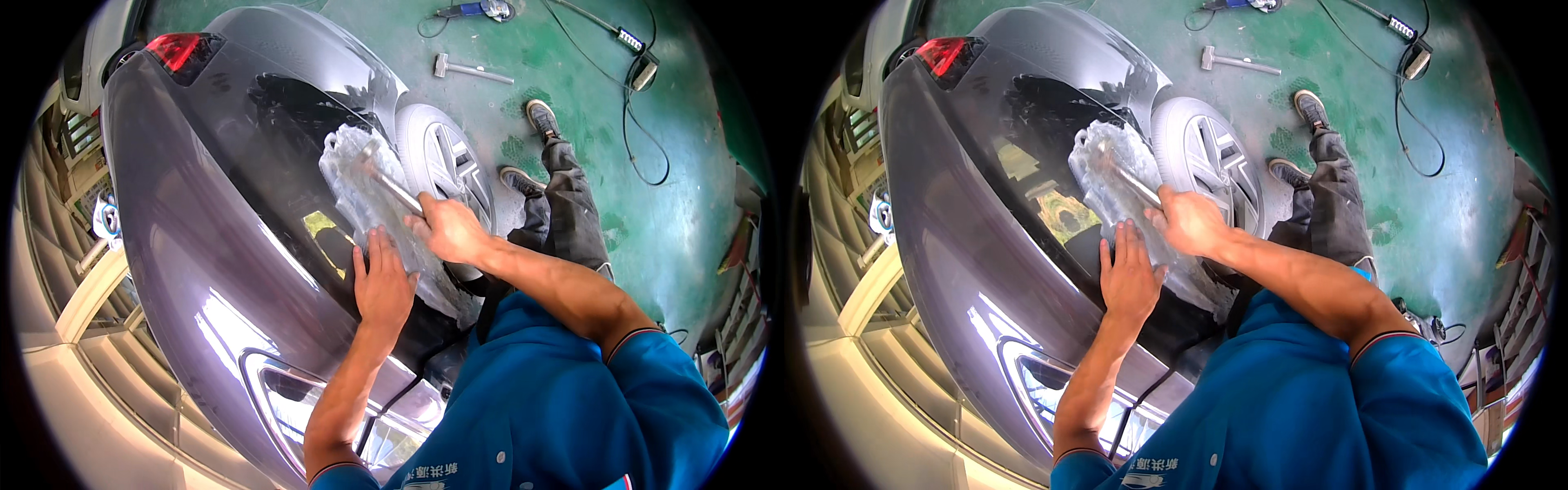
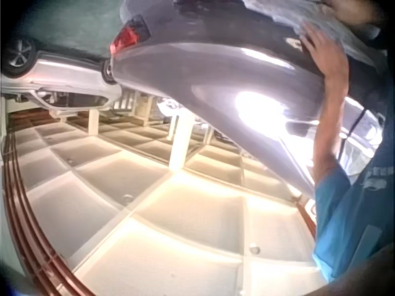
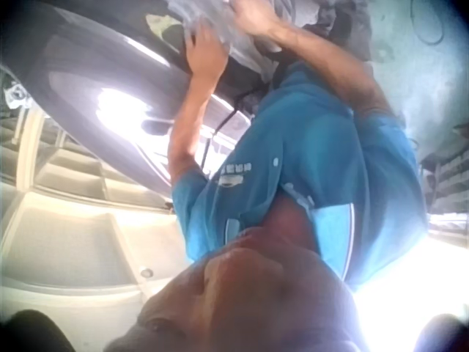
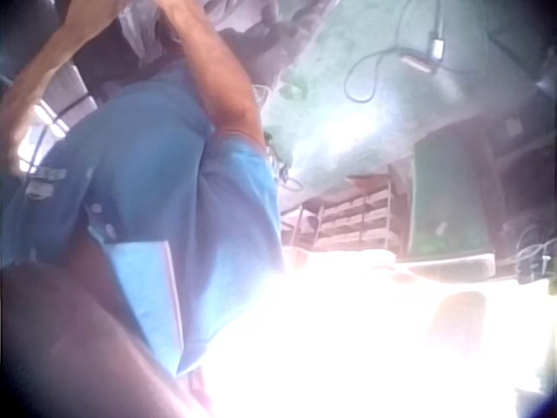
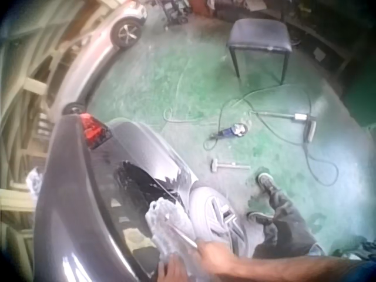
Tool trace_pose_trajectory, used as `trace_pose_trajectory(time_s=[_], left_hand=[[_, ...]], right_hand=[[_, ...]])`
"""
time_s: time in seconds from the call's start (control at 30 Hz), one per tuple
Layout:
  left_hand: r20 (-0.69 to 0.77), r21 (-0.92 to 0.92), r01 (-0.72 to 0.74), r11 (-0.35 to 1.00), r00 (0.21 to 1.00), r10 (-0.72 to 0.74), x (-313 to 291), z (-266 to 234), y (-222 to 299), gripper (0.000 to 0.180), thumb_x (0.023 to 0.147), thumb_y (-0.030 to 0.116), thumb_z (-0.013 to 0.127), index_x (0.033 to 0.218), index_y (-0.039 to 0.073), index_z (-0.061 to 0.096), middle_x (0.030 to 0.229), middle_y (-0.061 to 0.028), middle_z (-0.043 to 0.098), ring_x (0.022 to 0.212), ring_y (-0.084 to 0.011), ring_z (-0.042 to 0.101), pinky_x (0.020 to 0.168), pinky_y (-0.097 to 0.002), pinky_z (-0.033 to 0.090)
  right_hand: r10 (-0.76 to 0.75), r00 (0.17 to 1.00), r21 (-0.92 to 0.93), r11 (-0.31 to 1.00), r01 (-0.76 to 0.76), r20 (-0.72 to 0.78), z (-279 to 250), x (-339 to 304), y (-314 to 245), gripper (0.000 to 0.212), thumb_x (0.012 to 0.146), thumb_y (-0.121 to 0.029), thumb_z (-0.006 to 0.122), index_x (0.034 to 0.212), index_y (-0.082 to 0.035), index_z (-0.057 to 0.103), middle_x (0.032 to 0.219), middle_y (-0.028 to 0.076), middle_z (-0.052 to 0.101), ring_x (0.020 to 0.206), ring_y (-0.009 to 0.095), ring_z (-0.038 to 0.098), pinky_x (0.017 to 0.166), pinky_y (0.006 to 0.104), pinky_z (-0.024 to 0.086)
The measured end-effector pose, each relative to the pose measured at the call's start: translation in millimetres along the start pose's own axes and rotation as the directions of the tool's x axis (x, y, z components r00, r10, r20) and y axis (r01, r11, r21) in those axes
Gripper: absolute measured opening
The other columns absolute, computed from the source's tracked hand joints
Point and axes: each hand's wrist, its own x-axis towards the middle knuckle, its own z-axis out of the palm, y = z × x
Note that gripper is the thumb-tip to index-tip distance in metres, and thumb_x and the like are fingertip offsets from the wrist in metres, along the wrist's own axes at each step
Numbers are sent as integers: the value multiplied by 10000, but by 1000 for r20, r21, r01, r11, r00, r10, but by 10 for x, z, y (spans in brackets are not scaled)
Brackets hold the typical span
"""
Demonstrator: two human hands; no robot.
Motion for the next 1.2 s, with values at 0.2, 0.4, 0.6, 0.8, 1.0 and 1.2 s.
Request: trace_pose_trajectory(time_s=[0.2, 0.4, 0.6, 0.8, 1.0, 1.2], left_hand=[[16, 2, -1, 1000, 1000, 1, 15, -9, 51, 775, 846, 420, 714, 1402, -64, 475, 1534, -206, 398, 1477, -308, 293, 1179, -520, 244], [22, 2, -1, 1000, 1000, 1, -62, 8, 70, 746, 852, 422, 708, 1390, -49, 497, 1538, -195, 396, 1474, -300, 295, 1182, -509, 239], [16, -35, 0, 999, 1000, 0, -83, 41, 105, 754, 850, 406, 715, 1397, -57, 481, 1535, -204, 399, 1468, -307, 309, 1178, -514, 250], [29, -54, -4, 999, 1000, 6, -115, 81, 150, 760, 853, 404, 713, 1407, -56, 470, 1535, -204, 398, 1471, -309, 303, 1182, -510, 245], [45, -58, -15, 998, 999, 17, -109, 92, 194, 753, 853, 401, 714, 1400, -57, 476, 1534, -207, 397, 1473, -313, 297, 1185, -510, 239], [34, -88, -18, 996, 999, 21, -144, 138, 237, 748, 851, 402, 716, 1392, -60, 483, 1531, -211, 399, 1474, -314, 295, 1190, -513, 227]], right_hand=[[-8, 1000, -35, 999, 9, 18, -64, -96, 84, 408, 968, -377, 567, 999, 30, 550, 795, 290, 653, 787, 488, 638, 702, 564, 481], [-36, 995, -104, 993, 46, 95, 31, -252, 171, 419, 969, -389, 563, 986, 28, 537, 757, 283, 637, 775, 490, 633, 691, 569, 478], [-52, 992, -132, 989, 68, 118, 50, -241, 172, 420, 966, -391, 566, 948, 26, 519, 719, 278, 625, 763, 499, 625, 672, 580, 469], [-56, 995, -141, 988, 67, 87, 97, -298, 184, 418, 968, -382, 564, 978, 34, 530, 701, 282, 617, 748, 501, 621, 667, 593, 461], [-11, 995, -122, 992, 23, 95, 26, -309, 143, 388, 957, -344, 548, 1007, 40, 541, 778, 296, 650, 821, 474, 655, 741, 585, 478], [-13, 992, -163, 986, 34, 129, 8, -339, 182, 389, 953, -342, 551, 1013, 42, 551, 790, 289, 658, 814, 469, 658, 733, 579, 487]])
